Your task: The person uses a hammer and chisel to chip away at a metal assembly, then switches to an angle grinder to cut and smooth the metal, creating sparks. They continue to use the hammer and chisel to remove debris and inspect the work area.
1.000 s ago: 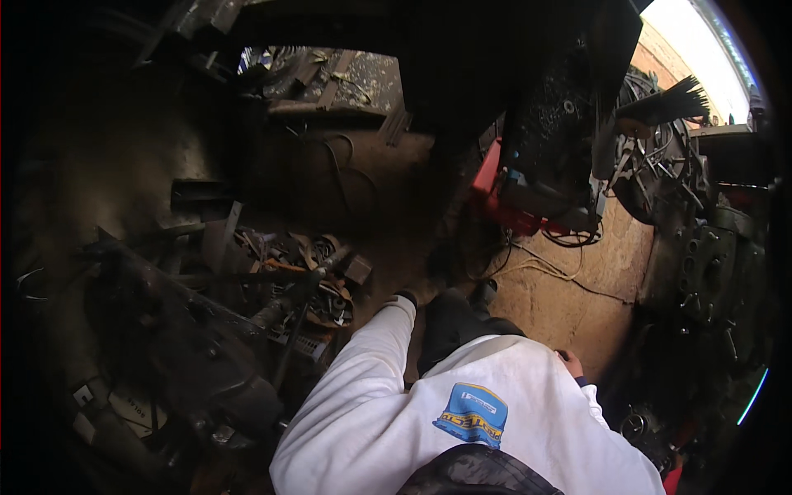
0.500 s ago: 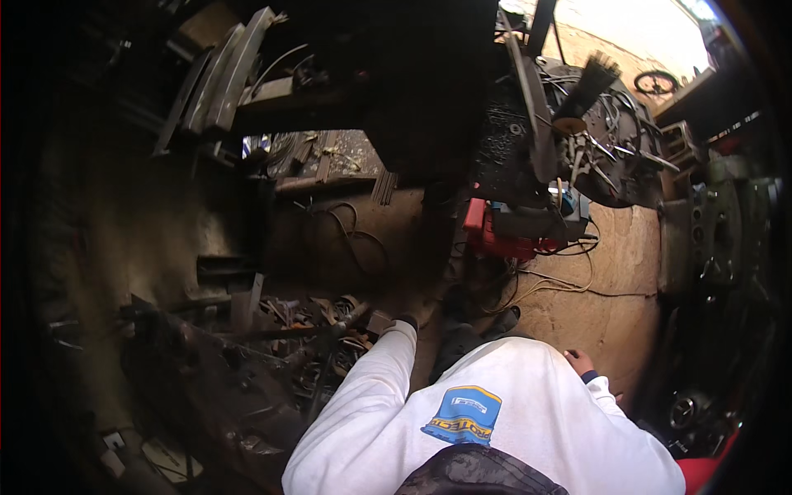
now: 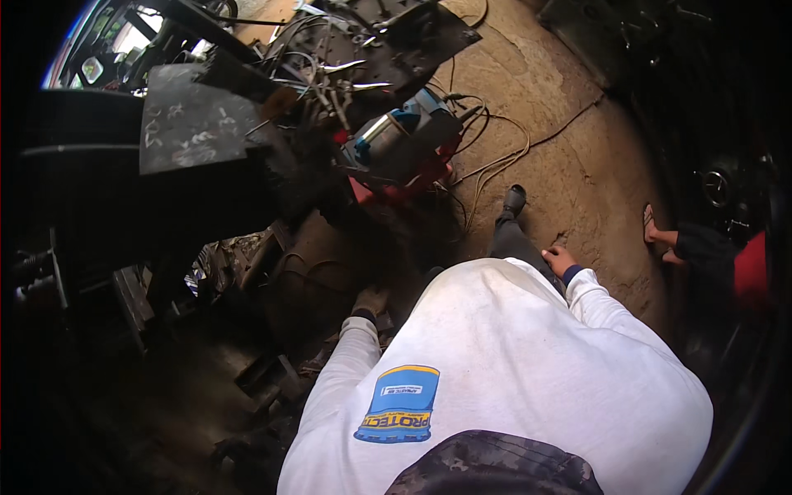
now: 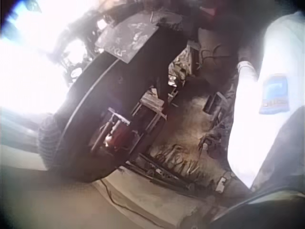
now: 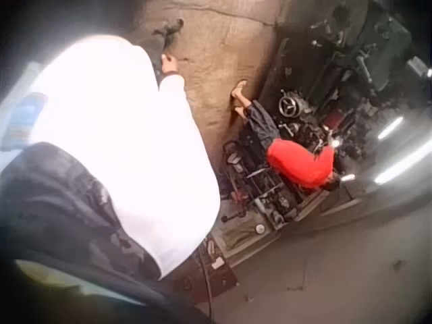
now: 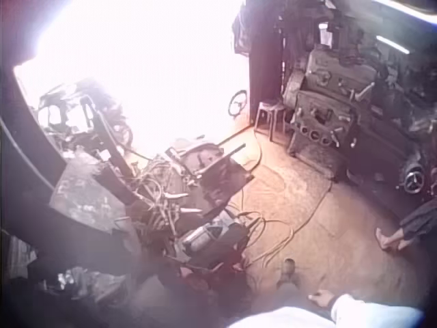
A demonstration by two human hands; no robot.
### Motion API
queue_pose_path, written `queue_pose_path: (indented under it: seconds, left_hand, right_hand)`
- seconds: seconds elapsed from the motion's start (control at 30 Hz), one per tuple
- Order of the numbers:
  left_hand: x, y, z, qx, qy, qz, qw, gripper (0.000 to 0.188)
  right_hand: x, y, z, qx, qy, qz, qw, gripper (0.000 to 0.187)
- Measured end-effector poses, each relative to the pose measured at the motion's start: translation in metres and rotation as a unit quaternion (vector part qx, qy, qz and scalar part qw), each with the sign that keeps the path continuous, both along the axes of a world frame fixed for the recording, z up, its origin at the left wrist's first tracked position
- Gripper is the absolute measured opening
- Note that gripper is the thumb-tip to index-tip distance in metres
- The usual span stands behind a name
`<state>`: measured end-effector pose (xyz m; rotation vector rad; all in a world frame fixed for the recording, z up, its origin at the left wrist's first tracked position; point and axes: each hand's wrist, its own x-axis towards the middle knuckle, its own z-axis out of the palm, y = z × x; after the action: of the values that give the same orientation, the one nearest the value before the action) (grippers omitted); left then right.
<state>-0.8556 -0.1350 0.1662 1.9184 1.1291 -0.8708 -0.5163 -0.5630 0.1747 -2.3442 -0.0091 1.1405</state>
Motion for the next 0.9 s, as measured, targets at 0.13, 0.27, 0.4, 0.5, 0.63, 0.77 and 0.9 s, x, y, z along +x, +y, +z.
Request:
queue_pose_path:
  seconds: [0.13,0.27,0.4,0.5,0.63,0.77,0.9]
  left_hand:
    - [0.046,-0.009,-0.006,0.024,0.013,-0.035,0.999,0.057]
    - [0.172,-0.057,0.055,0.046,-0.009,0.049,0.998,0.057]
    - [0.288,-0.098,0.089,0.02,-0.074,0.051,0.996,0.053]
    - [0.363,-0.115,0.105,0.001,-0.149,0.03,0.988,0.049]
    - [0.433,-0.119,0.103,-0.001,-0.156,-0.016,0.988,0.047]
    - [0.485,-0.123,0.082,0.019,-0.239,-0.018,0.971,0.041]
    - [0.566,-0.127,0.094,0.009,-0.341,-0.026,0.94,0.037]
  right_hand:
    - [0.035,-0.038,-0.025,0.014,0.045,-0.05,0.998,0.046]
    - [0.098,-0.098,-0.05,0.02,0.143,-0.138,0.98,0.043]
    - [0.167,-0.149,-0.037,0.045,0.13,-0.194,0.971,0.041]
    - [0.223,-0.17,-0.013,0.012,0.082,-0.163,0.983,0.039]
    - [0.264,-0.204,-0.024,0.025,0.114,-0.314,0.942,0.037]
    - [0.289,-0.195,-0.039,-0.011,0.054,-0.194,0.979,0.039]
    - [0.336,-0.127,0.026,-0.014,0.044,-0.14,0.989,0.041]
